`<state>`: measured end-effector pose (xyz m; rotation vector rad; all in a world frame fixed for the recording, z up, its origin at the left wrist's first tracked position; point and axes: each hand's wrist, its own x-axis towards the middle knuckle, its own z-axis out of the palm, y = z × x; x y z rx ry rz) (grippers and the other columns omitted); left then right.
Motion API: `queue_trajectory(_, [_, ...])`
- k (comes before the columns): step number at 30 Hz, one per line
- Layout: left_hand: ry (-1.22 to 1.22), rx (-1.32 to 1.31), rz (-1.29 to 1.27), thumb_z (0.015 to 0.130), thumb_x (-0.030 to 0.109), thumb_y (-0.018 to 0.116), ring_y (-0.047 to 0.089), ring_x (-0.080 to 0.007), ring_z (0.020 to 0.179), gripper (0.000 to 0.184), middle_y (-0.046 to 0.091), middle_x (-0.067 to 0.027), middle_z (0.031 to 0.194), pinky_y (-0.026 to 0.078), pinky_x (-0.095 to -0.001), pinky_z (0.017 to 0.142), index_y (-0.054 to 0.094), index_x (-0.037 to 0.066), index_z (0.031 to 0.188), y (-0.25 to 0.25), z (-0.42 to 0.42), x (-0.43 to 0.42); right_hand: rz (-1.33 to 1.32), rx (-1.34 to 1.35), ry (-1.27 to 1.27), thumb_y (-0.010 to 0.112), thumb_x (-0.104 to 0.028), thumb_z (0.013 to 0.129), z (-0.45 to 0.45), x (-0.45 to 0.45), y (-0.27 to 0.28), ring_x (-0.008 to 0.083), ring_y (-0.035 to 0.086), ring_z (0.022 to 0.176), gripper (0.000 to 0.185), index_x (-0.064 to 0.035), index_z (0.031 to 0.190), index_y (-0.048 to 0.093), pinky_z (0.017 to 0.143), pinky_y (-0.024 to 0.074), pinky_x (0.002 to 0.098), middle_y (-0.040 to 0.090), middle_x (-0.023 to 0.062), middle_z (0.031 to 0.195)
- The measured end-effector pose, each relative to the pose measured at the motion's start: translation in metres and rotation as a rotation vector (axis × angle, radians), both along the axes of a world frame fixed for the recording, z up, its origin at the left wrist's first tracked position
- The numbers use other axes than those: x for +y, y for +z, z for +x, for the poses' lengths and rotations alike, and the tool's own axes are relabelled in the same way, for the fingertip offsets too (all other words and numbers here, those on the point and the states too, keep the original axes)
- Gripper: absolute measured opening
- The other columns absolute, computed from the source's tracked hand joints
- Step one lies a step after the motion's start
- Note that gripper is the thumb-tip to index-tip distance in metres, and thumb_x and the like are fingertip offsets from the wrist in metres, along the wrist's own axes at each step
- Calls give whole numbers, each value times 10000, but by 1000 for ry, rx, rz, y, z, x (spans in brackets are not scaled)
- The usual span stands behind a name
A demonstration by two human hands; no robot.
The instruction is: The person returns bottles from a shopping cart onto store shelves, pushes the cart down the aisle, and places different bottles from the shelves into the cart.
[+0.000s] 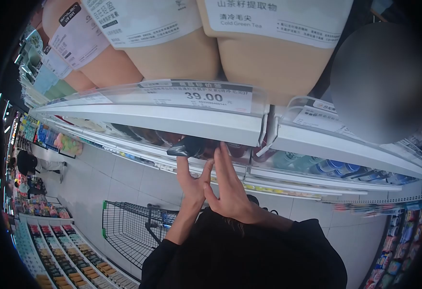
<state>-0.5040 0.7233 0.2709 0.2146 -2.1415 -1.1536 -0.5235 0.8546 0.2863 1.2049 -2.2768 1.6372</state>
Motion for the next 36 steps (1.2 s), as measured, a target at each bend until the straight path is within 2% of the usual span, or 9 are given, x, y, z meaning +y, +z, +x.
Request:
queue_trajectory(2, [21,48,-59,764,46,812,482,-397,1323,812,467,-259,1453,402,-435,1078,389,-79,1446,2,-1,1,2,1,1,587,-144,909,-1,0,-2,559,157,1453,825,141,1512,102,1169,252,524,89,422,1548])
queue_trajectory(4, [22,41,-45,767,48,811,481,-400,1323,793,467,-260,1452,401,-438,1079,402,-81,1434,3,-1,2,20,-18,40,569,-53,885,-1,0,-5,484,66,1501,889,91,1544,-10,1198,181,479,-1,354,1599])
queue_trajectory(8, [23,-23,-58,774,57,807,484,-406,1315,731,469,-263,1448,402,-450,1077,443,-87,1392,0,0,-1,30,-22,45,566,-51,890,-2,-1,-5,485,66,1501,885,88,1545,-12,1199,179,478,-1,354,1598])
queue_trajectory(10, [38,-23,-69,776,59,806,492,-408,1298,715,473,-263,1442,408,-454,1067,453,-86,1381,-2,0,-1,-5,6,4,574,-124,923,-1,-3,-1,551,175,1451,798,132,1517,107,1167,267,509,87,410,1558])
queue_trajectory(13, [61,5,-101,774,60,804,507,-414,1261,704,485,-261,1428,418,-462,1045,462,-84,1372,-1,-1,-1,-10,5,11,572,-116,923,0,-3,1,539,208,1446,775,132,1513,135,1164,284,499,99,394,1566])
queue_trajectory(16, [79,74,-152,765,56,804,515,-420,1233,715,495,-259,1413,422,-471,1029,461,-81,1377,0,-3,-3,-9,-25,66,575,-30,887,0,-2,1,479,125,1496,806,102,1537,117,1186,229,471,51,343,1603])
queue_trajectory(23, [72,104,-229,746,31,787,502,-415,1240,752,500,-252,1400,387,-480,1043,440,-55,1408,16,-12,-9,-38,-17,104,577,-22,883,-7,-5,9,481,141,1492,761,84,1532,194,1180,242,473,55,347,1603])
queue_trajectory(25, [63,101,-228,743,29,782,497,-414,1243,760,496,-249,1405,379,-481,1046,436,-48,1416,16,-15,-9,-17,28,41,577,-82,907,-8,-7,13,523,322,1408,704,87,1507,251,1120,363,477,135,385,1566])
queue_trajectory(36, [109,12,-338,756,50,758,493,-385,1194,765,470,-203,1454,378,-467,1009,426,-3,1443,21,-19,-8,-2,11,43,589,-75,900,-14,-9,12,531,389,1362,681,77,1496,295,1073,414,469,128,404,1555])
